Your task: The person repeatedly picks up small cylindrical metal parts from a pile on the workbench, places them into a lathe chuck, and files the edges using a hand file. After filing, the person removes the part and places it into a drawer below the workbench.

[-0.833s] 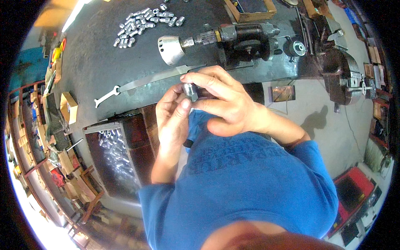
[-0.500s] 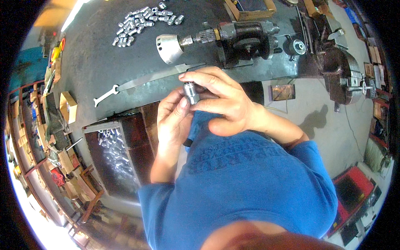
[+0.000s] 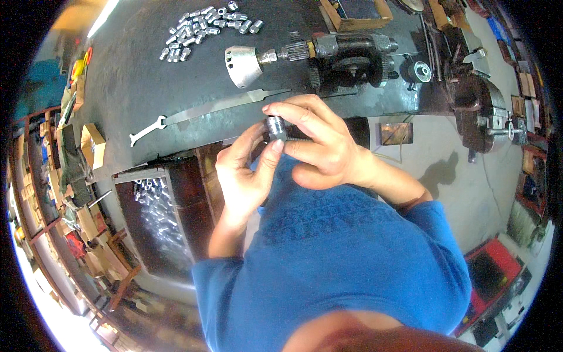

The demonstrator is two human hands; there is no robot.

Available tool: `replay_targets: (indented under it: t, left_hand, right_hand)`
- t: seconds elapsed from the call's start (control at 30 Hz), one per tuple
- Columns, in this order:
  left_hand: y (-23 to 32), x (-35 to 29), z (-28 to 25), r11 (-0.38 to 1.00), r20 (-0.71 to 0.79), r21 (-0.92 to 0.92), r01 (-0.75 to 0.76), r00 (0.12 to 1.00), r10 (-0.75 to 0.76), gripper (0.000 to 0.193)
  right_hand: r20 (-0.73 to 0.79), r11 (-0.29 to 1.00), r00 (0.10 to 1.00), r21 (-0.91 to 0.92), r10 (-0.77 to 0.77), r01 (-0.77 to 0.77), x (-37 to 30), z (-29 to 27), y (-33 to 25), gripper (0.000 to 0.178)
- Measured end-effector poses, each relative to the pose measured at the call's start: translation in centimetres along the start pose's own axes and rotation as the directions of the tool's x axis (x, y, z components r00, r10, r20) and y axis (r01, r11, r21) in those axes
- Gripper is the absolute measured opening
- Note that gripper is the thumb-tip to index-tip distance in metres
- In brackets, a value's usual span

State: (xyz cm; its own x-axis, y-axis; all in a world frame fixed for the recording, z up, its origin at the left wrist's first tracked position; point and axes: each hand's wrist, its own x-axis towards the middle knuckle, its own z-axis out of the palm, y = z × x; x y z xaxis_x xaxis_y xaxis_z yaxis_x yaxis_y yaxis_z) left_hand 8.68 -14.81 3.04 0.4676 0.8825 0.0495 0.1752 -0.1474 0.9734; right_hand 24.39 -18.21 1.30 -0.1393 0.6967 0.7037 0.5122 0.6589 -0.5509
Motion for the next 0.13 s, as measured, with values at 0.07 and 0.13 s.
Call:
replay_targets:
  t: [0.07,0.13]
  left_hand:
    - [0.21,0.16,-0.04,0.997,0.023,0.074,0.008,1.000,-0.009,0.026]
    - [0.21,0.36,-0.21,0.996,0.062,0.085,0.032,0.997,-0.037,0.024]
  right_hand:
    - [-0.009,1.000,1.000,-0.021,0.004,-0.005,-0.10,-0.01,0.00,0.026]
    - [0.016,0.999,1.000,-0.038,0.009,-0.008,-0.19,-0.20,0.01,0.025]
